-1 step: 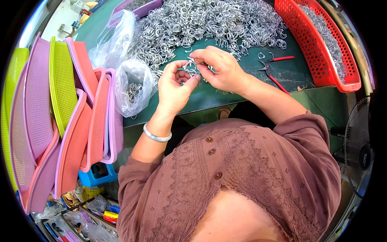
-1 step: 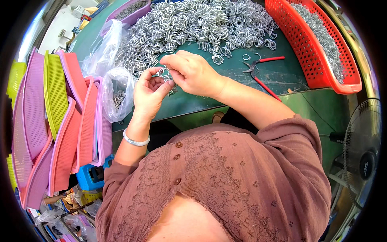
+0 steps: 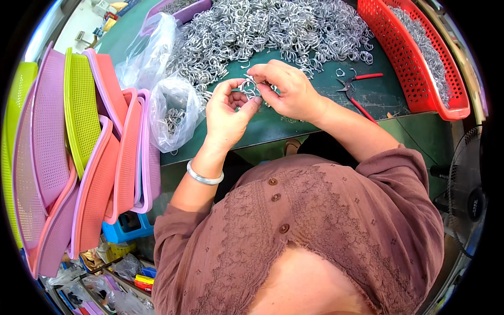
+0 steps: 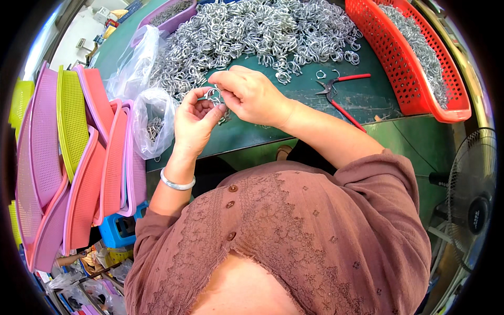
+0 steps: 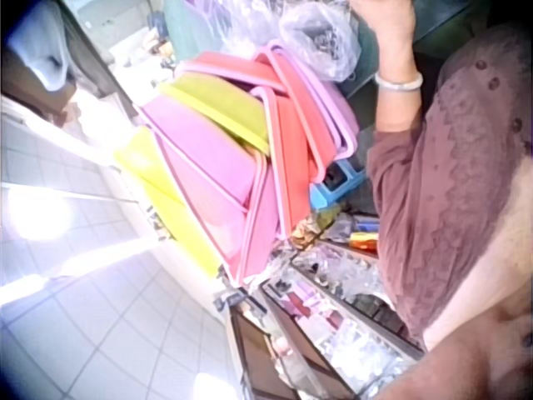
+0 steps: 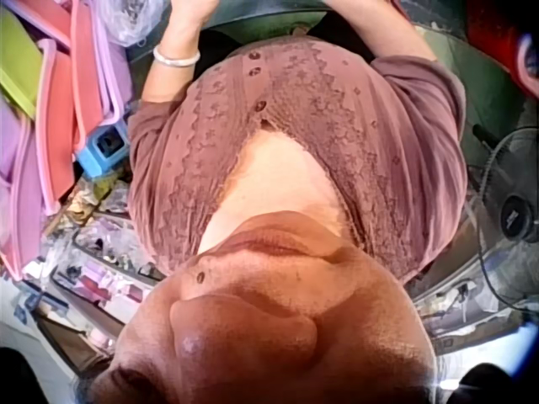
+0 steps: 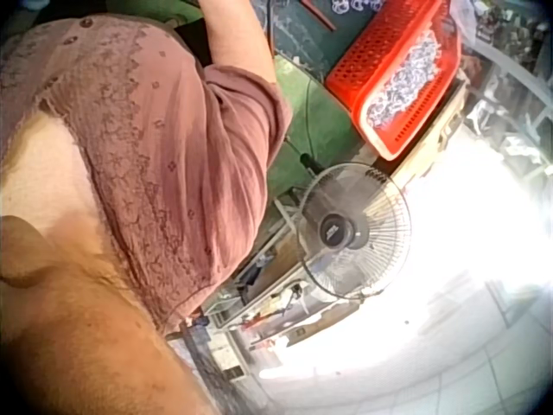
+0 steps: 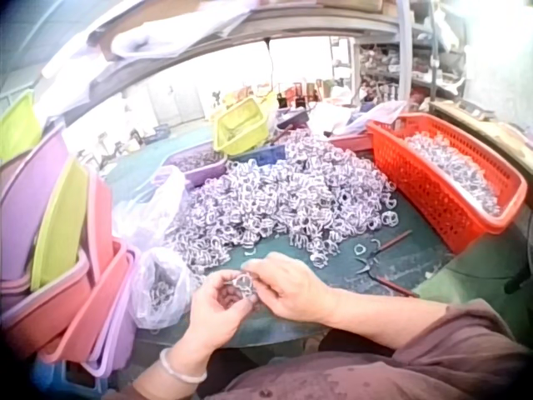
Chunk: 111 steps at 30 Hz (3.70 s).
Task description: The person joins small metal links together by hand to form a chain.
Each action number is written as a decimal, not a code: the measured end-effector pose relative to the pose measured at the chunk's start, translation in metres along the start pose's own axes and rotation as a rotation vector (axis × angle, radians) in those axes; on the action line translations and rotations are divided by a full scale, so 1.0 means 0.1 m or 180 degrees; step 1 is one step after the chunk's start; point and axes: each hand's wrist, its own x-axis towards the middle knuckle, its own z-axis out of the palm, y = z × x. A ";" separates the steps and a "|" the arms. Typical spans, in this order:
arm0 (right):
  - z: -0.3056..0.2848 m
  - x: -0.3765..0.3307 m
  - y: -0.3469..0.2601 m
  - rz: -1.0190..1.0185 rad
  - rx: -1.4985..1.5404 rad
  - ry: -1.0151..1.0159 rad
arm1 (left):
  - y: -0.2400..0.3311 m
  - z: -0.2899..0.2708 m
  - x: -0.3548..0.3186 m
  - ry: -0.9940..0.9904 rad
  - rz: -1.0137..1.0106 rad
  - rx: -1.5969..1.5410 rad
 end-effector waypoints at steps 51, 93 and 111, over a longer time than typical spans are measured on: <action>-0.18 0.15 -0.22 0.1108 0.0677 -0.0630 | 0.13 -0.05 -0.02 -0.0335 0.0602 0.0923; -0.16 -0.09 -0.01 0.2534 0.3171 -0.0056 | 0.12 -0.17 -0.10 -0.0282 -0.0666 -0.0821; 0.03 -0.17 -0.16 0.0586 0.0055 -0.0709 | -0.03 -0.31 -0.21 -0.0322 -0.1304 -0.2423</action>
